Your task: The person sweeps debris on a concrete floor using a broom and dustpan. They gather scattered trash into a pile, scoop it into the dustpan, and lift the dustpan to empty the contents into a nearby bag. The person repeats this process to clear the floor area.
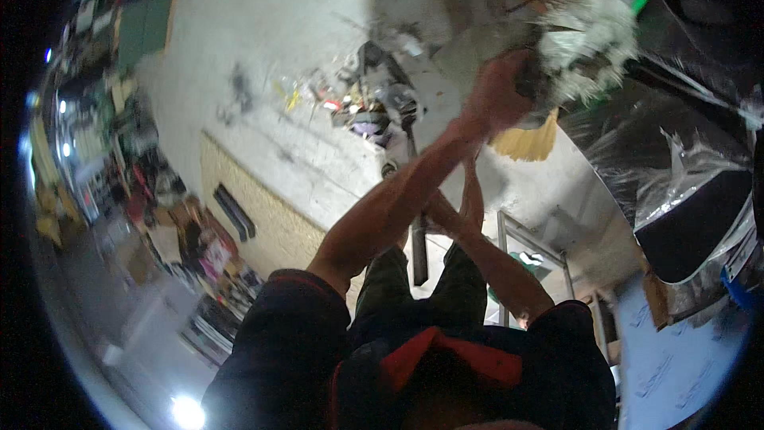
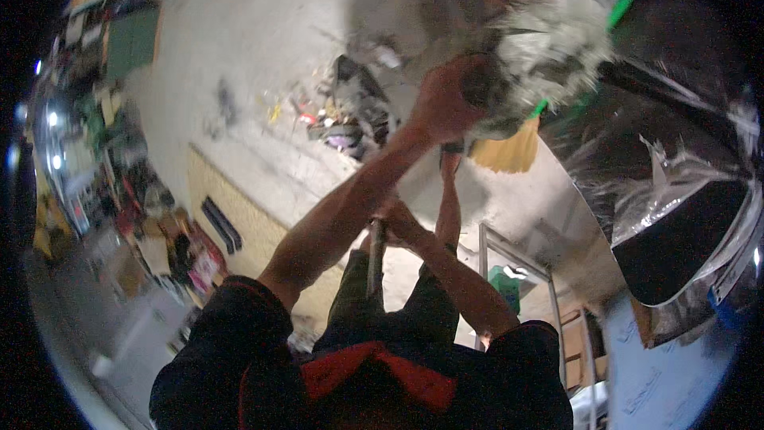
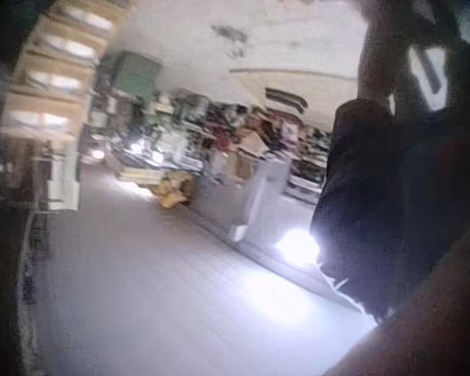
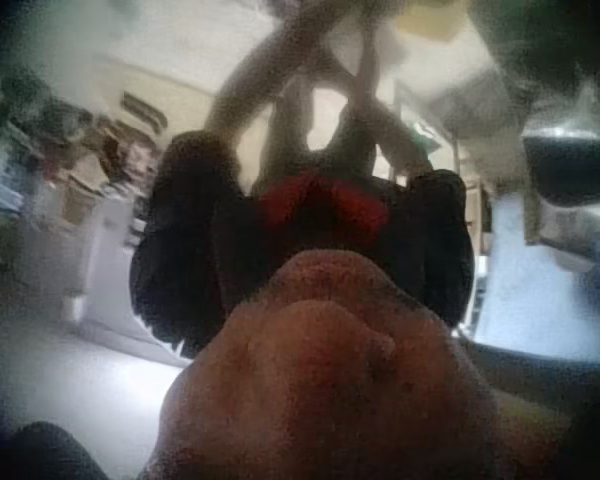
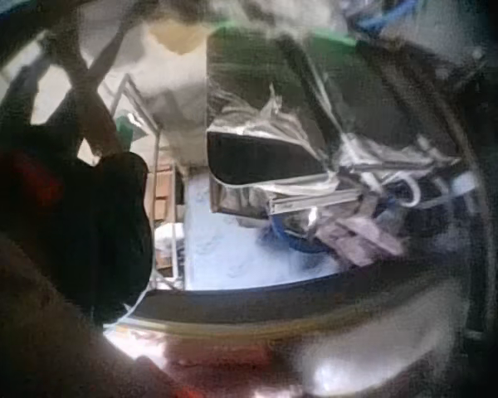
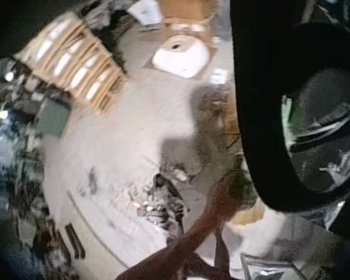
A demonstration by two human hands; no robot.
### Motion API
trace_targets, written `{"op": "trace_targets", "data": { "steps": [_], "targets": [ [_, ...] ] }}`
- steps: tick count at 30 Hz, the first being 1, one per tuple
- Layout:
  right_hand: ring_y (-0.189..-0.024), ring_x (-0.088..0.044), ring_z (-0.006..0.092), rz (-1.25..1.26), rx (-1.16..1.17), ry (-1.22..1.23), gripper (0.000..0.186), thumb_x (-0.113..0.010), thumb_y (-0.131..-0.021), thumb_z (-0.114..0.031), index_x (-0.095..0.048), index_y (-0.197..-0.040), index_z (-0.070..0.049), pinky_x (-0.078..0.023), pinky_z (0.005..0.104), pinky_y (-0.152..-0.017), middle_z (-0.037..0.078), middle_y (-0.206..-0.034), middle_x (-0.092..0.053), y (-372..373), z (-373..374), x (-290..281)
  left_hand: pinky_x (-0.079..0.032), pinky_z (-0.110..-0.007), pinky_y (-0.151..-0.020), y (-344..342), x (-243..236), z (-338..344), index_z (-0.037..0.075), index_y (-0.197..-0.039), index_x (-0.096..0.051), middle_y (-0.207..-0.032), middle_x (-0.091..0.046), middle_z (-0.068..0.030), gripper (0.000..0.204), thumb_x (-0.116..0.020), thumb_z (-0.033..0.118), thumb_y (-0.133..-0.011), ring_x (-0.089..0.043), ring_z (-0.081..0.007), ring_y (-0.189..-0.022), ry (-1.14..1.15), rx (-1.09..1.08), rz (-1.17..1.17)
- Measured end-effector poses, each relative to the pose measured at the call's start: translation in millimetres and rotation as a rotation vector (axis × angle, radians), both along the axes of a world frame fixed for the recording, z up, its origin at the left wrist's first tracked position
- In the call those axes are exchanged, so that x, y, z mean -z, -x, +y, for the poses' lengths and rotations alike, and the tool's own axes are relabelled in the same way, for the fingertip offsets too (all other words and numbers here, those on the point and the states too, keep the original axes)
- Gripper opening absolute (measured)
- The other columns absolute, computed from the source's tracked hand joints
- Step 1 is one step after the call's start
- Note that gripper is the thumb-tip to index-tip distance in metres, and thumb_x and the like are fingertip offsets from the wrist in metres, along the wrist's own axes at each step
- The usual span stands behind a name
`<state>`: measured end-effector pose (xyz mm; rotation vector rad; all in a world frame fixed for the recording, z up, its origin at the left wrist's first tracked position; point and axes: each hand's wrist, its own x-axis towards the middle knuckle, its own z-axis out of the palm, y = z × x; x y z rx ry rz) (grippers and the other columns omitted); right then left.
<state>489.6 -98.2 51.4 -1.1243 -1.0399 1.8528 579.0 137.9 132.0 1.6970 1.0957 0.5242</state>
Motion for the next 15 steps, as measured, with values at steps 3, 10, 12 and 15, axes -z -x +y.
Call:
{"op": "trace_targets", "data": {
  "steps": [3,10,12,15],
  "targets": [
    [-0.089,-0.066,0.0304,0.45,0.176,0.756,0.017,-0.075,-0.079,-0.015,-0.067,-0.092,-0.008,-0.054,0.0427,-0.082,0.013,-0.089,-0.066,17.1,-1.4,-28.7,-0.053,-0.044,-0.098,57.3,-75.8,-7.0,0.004,-0.13,-0.061,-0.118,-0.069,-0.0219,0.066,-0.075,0.008,-0.066,-0.066,-0.041,-0.109,-0.142,-0.173,0.019],
    [-0.094,-0.066,0.02,0.292,0.215,0.496,0.015,-0.072,-0.085,-0.003,-0.066,-0.098,-0.001,-0.054,0.034,-0.081,0.01,-0.102,-0.067,59.6,-4.3,-66.4,-0.051,-0.04,-0.103,279.2,-237.2,-10.7,0.006,-0.142,-0.054,-0.125,-0.065,-0.0237,0.082,-0.079,0.005,-0.064,-0.064,-0.0371,-0.116,-0.315,-0.469,0.06],
    [-0.091,-0.066,0.0211,-0.118,0.072,-0.306,0.019,-0.076,-0.08,0.0,-0.066,-0.096,-0.001,-0.053,0.034,-0.082,0.01,-0.102,-0.066,64.6,-6.6,-70.7,-0.05,-0.034,-0.103,342.5,-284.4,-31.8,0.008,-0.147,-0.05,-0.133,-0.065,-0.0162,0.085,-0.079,0.001,-0.067,-0.062,-0.02,-0.12,-0.379,-0.521,0.063],
    [-0.088,-0.067,0.0218,-0.195,0.033,-0.311,0.014,-0.074,-0.081,0.0,-0.067,-0.092,-0.001,-0.054,0.0348,-0.081,0.01,-0.097,-0.067,66.4,-9.8,-77.6,-0.04,-0.033,-0.112,414.0,-342.9,-66.5,0.007,-0.153,-0.04,-0.147,-0.055,-0.0122,0.091,-0.069,-0.019,-0.071,-0.047,-0.0178,-0.136,-0.22,-0.643,-0.012]
  ]
}}
